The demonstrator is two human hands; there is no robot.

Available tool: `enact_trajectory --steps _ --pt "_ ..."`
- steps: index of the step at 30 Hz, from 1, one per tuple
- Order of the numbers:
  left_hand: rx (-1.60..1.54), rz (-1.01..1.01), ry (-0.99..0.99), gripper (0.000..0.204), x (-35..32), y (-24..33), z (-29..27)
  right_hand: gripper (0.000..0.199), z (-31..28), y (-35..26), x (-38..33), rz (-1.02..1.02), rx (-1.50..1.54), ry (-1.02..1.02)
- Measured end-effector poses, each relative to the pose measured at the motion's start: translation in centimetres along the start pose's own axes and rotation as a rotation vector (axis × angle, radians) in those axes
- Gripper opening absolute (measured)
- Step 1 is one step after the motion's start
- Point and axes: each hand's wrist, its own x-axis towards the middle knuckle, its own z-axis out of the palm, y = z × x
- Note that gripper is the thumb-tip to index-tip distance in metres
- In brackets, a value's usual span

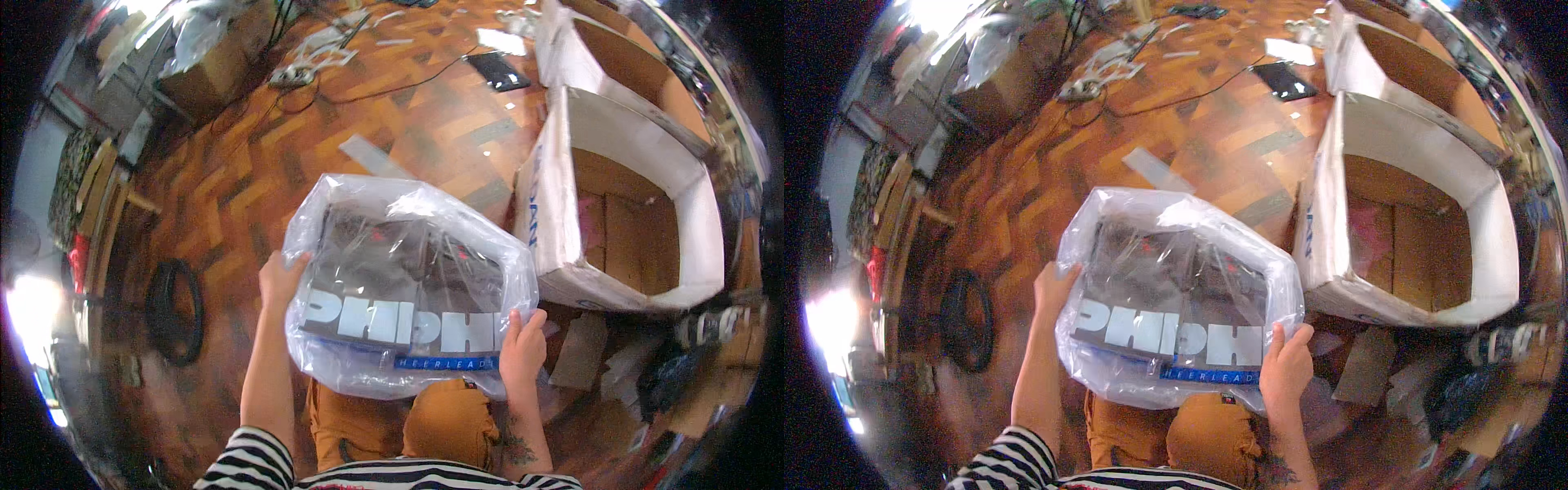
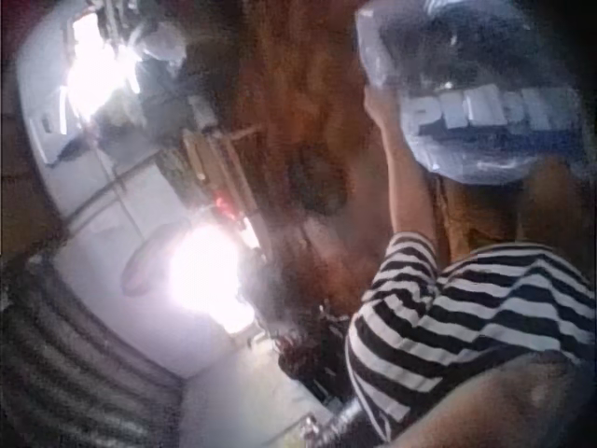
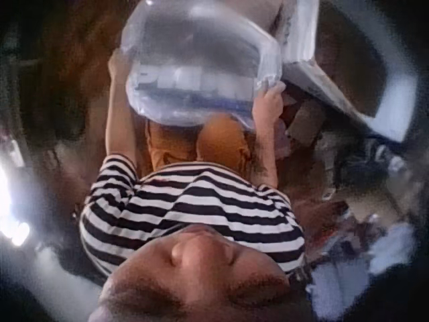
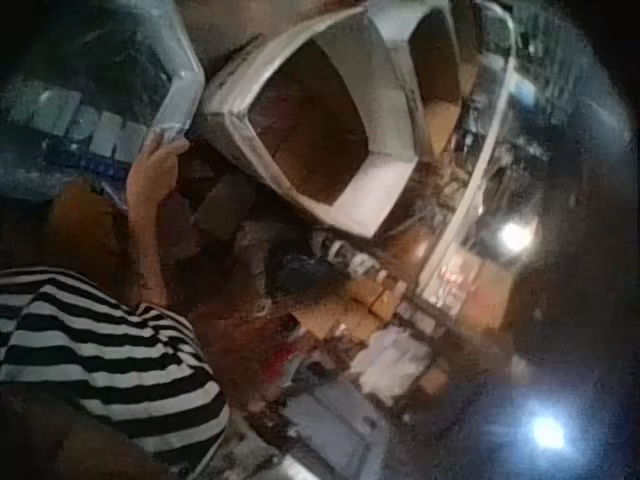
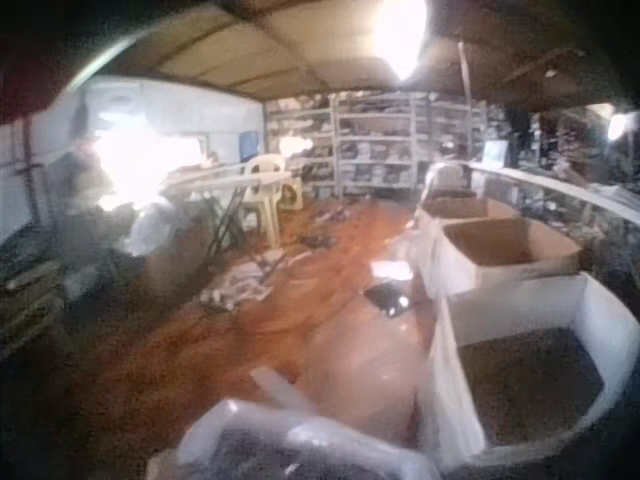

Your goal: The person sits on the floor and places multiple individually packaged items into a large plastic bag. The person then moves to a desk and writes on a sheet of paper using a pen.

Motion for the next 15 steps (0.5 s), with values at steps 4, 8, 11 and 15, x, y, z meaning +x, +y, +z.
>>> enact_trajectory --steps 4,8,11,15 --pt "-0.289 0.003 -0.115 0.058 -2.9 -0.1 0.7 0.053 1.2 2.6 2.2 -0.008 0.232 -0.169" --pt "-0.337 -0.145 -0.160 0.048 -5.2 -2.8 -4.1 0.057 -2.0 3.3 2.8 0.074 0.268 -0.256" --pt "-0.258 -0.128 -0.195 0.042 -7.5 -1.5 -8.0 0.059 -4.3 3.5 2.9 0.128 0.317 -0.187" --pt "-0.202 -0.226 -0.154 0.035 -14.5 -3.8 -13.3 0.059 -7.4 -2.8 1.3 0.057 0.162 -0.148"
